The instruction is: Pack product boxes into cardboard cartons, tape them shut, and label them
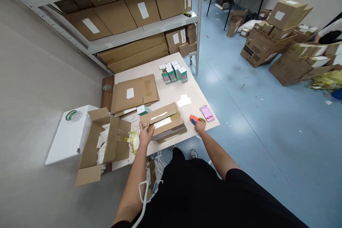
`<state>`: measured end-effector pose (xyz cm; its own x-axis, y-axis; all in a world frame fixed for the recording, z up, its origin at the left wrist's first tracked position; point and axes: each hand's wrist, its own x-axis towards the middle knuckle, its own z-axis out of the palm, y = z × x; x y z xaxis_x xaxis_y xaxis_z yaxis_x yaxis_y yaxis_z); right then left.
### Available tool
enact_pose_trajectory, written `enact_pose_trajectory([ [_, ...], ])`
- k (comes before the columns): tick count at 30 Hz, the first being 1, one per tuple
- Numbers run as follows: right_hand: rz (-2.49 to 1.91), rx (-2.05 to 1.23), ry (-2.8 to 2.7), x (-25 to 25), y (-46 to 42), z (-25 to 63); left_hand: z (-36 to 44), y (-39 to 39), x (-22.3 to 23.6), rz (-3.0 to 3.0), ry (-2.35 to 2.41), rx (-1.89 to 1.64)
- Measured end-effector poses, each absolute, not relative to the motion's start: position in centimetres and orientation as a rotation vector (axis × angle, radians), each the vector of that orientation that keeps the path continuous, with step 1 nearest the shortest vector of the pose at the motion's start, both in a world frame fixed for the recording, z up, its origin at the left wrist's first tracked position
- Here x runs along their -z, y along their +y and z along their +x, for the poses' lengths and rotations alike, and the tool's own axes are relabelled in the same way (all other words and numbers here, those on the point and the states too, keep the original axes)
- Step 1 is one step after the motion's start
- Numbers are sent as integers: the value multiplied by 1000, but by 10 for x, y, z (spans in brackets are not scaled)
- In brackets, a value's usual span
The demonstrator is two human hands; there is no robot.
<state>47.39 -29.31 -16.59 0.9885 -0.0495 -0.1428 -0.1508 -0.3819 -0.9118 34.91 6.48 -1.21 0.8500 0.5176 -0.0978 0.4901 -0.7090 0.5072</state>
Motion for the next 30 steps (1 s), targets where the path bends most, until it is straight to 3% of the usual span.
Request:
enact_pose_trajectory([
  [7, -2153, -196, 371, 116, -316, 472, 365, 34, 28, 2443, 671, -45],
  [18, -2027, 92, -56, 22, -310, 483, 347, 70, 34, 2437, 614, -95],
  [30, -1827, -104, -75, 24, -278, 477, 369, 41, 33, 2401, 588, -87],
])
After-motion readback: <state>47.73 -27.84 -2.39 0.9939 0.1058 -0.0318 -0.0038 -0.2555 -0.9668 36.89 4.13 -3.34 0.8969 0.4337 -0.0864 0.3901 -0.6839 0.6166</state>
